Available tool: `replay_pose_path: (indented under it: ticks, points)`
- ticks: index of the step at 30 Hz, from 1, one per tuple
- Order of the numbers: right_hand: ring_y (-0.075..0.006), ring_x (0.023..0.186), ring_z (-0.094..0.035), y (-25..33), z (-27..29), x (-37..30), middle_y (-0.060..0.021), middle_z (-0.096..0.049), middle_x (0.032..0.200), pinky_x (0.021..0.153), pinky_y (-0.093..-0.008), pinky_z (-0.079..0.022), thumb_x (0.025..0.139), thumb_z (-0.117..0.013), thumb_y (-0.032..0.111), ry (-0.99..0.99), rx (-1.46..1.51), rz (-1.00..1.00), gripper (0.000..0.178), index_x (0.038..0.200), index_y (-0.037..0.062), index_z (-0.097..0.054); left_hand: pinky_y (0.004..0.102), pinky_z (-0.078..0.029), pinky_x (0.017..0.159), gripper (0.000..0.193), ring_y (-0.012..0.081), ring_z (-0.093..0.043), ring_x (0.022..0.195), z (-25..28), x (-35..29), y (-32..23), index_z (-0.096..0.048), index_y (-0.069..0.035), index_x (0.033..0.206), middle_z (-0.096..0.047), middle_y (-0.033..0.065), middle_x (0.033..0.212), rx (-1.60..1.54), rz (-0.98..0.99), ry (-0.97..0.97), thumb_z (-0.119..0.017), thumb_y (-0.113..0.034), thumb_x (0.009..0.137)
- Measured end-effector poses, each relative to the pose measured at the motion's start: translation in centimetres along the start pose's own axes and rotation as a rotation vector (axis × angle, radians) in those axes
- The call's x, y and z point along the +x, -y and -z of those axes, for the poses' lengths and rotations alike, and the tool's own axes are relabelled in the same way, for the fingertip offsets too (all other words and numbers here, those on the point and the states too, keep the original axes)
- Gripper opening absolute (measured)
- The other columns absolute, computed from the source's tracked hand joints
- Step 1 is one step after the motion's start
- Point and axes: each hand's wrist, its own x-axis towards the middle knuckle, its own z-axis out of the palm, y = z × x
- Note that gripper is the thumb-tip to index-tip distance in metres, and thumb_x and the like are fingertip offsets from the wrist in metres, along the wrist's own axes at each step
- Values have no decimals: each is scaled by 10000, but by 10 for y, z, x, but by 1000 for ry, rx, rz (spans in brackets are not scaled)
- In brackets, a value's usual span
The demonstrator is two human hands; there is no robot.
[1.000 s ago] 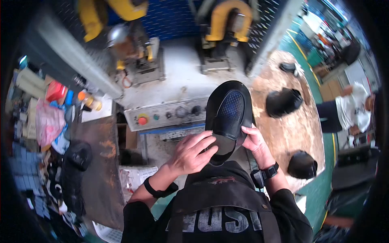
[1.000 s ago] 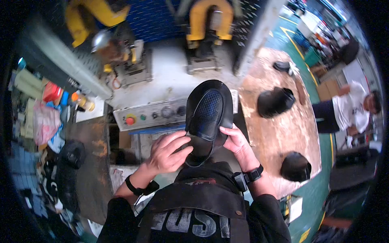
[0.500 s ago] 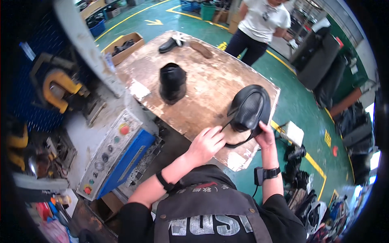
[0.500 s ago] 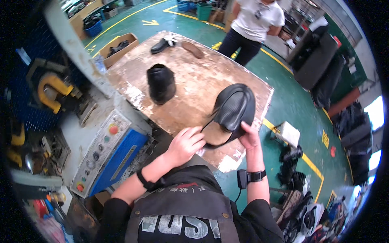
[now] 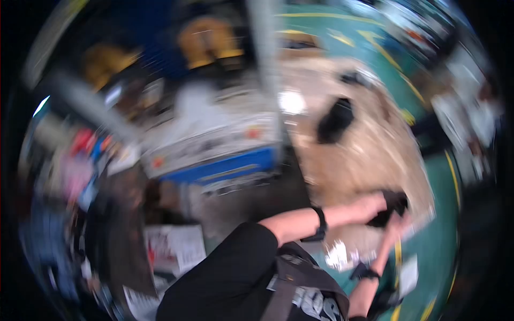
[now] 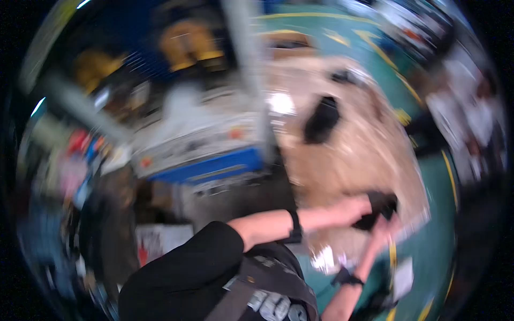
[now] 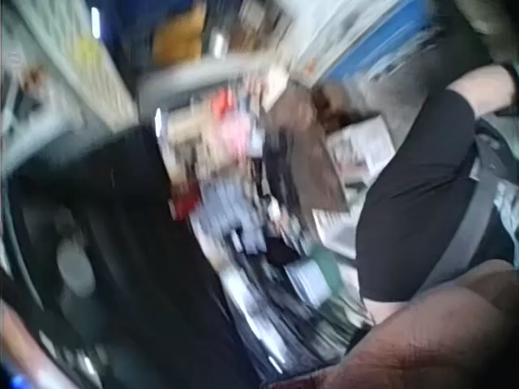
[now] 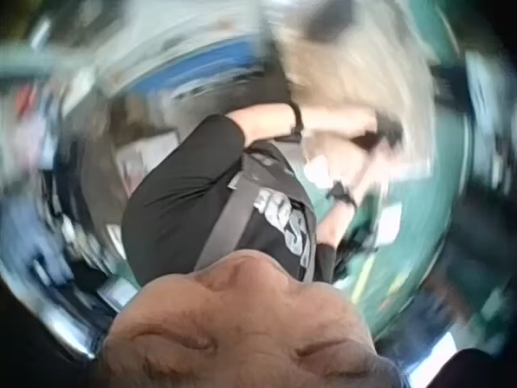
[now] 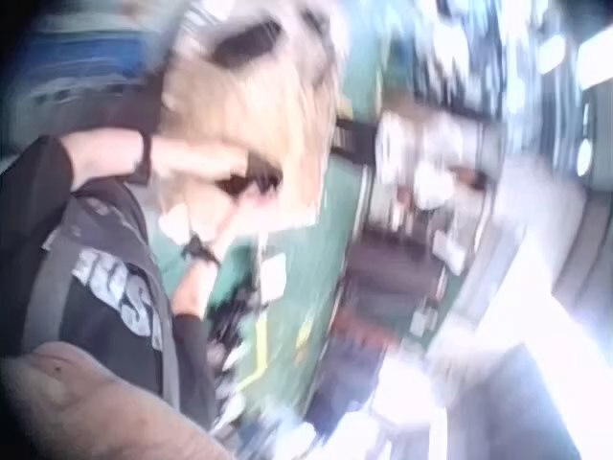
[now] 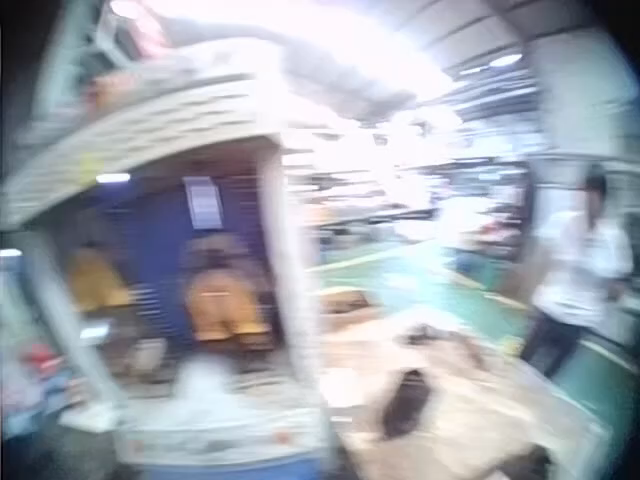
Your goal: Placing shoe uppers onto a lasting machine to shape the heel or toe area.
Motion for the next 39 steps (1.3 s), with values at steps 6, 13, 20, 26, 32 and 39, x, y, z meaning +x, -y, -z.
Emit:
replay_pose_path:
  ticks: [6,13,20,26,32,39]
  points:
    - [-325,1124,-484,31,-77,33,-222,-488,1250,939,-385,-403,905,-516,247,23,230,319,409,1199,-38,-512,412,-480,695,201,298,-606,836,188,-228,11,-632,-104,945,-630,99,857,610,553,162,-542,-149,770]
    - [-299,1108,-494,249,-169,-12,-187,-514,1223,921,-362,-406,891,-523,228,467,562,637,395,1200,-18,-518,467,-482,683,151,345,-614,788,438,-578,-195,-654,-133,797,-643,132,837,1182,1362,-811,-548,-194,708]
    - [-272,1091,-504,393,-142,-123,-152,-539,1196,902,-340,-409,877,-531,210,825,643,738,384,1200,2,-524,368,-459,851,195,254,-559,1016,569,-756,-378,-655,-126,920,-617,76,1036,1600,1955,-644,-501,-135,801]
    - [-250,1077,-512,445,-107,-194,-122,-561,1172,886,-321,-412,865,-538,193,1093,673,709,378,1201,20,-530,406,-205,1085,291,242,-363,1284,618,-851,-415,-661,-127,1053,-532,90,1263,1797,2043,144,-471,-193,842]
    - [-101,877,-552,609,-107,-323,-52,-601,1042,738,-204,-437,905,-553,136,1385,828,206,286,1166,19,-547,458,-207,1067,195,222,-532,1074,669,-778,-431,-661,-182,938,-642,28,996,1522,1680,-103,-508,-234,829]
    - [-317,1257,-388,787,14,-432,-166,-430,1337,1026,-397,-317,708,-735,213,1207,934,1382,697,1290,9,-409,348,-484,705,207,268,-637,811,630,-572,-398,-612,-74,1020,-652,117,907,608,835,-289,-580,-206,864]
